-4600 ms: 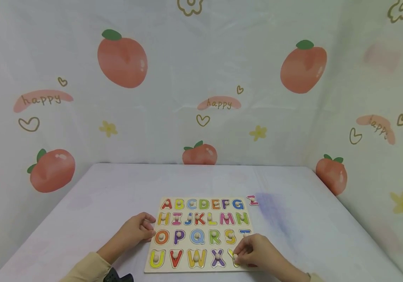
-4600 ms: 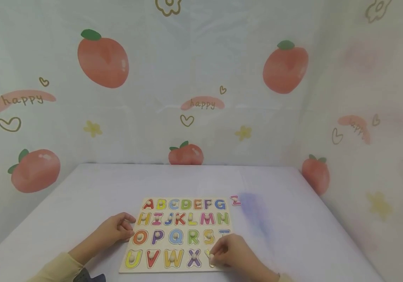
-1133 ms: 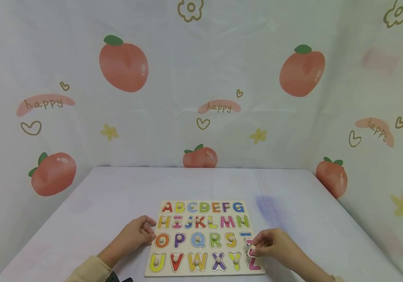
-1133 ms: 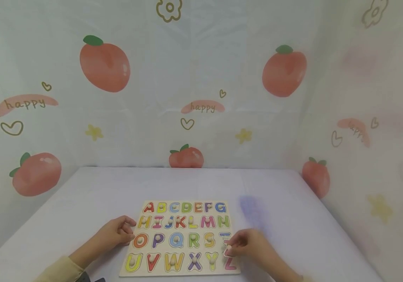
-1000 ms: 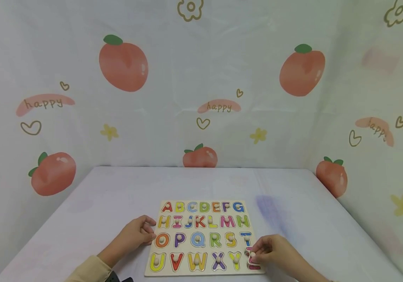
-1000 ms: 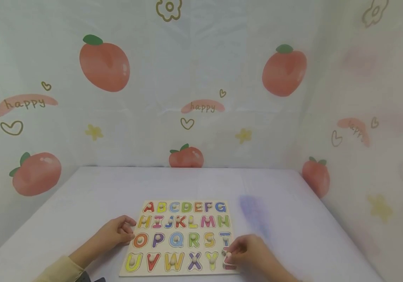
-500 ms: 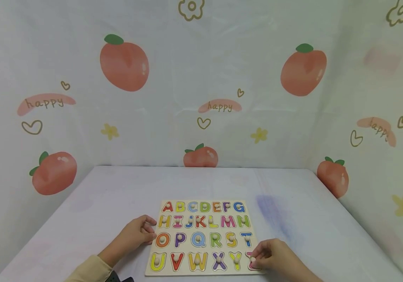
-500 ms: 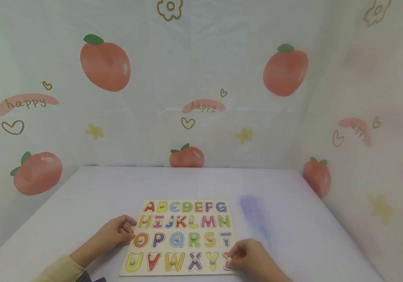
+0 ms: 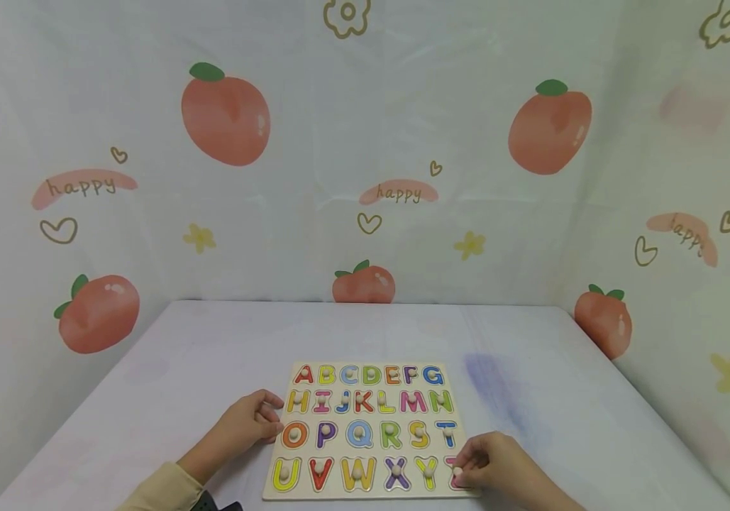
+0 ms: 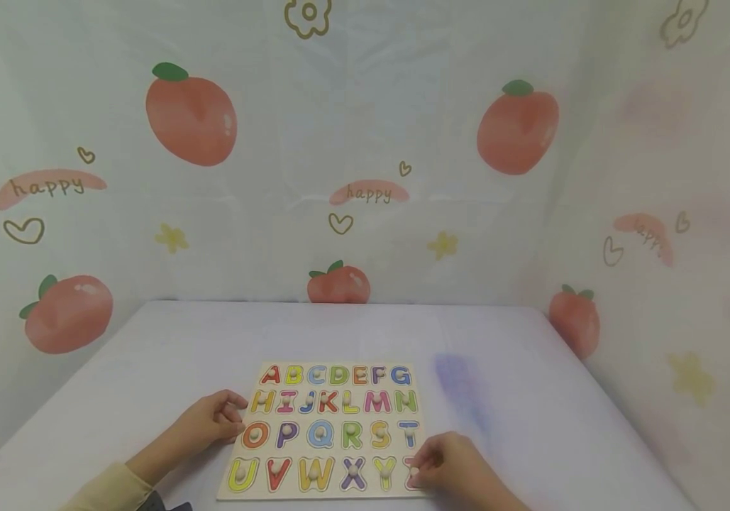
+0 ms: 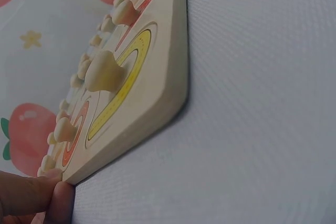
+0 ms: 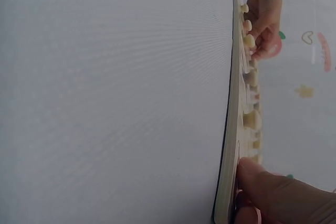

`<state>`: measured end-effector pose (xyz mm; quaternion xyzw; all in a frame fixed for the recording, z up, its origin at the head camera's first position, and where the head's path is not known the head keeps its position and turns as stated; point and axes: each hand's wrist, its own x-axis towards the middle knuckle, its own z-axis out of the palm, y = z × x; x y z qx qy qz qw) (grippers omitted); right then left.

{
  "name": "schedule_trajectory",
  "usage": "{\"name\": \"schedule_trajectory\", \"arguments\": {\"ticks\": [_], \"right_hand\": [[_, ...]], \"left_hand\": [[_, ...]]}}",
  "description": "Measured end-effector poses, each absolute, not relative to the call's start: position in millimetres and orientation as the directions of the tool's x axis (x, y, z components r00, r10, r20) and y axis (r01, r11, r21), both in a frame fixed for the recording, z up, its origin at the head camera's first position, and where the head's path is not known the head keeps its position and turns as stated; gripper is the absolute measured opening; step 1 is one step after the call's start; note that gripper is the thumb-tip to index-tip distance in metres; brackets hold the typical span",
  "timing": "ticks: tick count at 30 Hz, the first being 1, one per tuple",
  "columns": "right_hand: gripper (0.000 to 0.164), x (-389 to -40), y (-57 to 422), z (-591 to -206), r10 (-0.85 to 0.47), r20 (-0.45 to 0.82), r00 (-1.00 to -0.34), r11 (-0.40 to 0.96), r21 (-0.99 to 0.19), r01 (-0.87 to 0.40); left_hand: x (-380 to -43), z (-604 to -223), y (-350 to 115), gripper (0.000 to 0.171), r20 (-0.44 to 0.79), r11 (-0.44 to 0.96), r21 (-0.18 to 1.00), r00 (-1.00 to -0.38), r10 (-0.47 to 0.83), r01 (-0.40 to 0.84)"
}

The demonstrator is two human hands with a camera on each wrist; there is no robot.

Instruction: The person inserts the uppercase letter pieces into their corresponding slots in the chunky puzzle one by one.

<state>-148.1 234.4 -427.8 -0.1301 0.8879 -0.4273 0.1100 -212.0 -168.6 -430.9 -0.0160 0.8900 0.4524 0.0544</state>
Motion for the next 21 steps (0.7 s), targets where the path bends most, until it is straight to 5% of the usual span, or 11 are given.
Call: {"name": "schedule_trajectory", "arguments": {"ticks": [14,21], "right_hand": [[0.025,-149,232,-428,-0.316,-0.126,-0.940,0.575,-0.814,-0.084],[0.023,-151,231,-416,-0.273,-0.068,-0.960,0.603,-0.789,-0.115]], "left_hand": [[-215,-434,-171,0.034,-0.123,0.573,0.815,-0.992,0.019,-0.090],[-215,-427,-182,0.027,-0.198,0.520,0.848,-0.971,0.132,-0.102]]}}
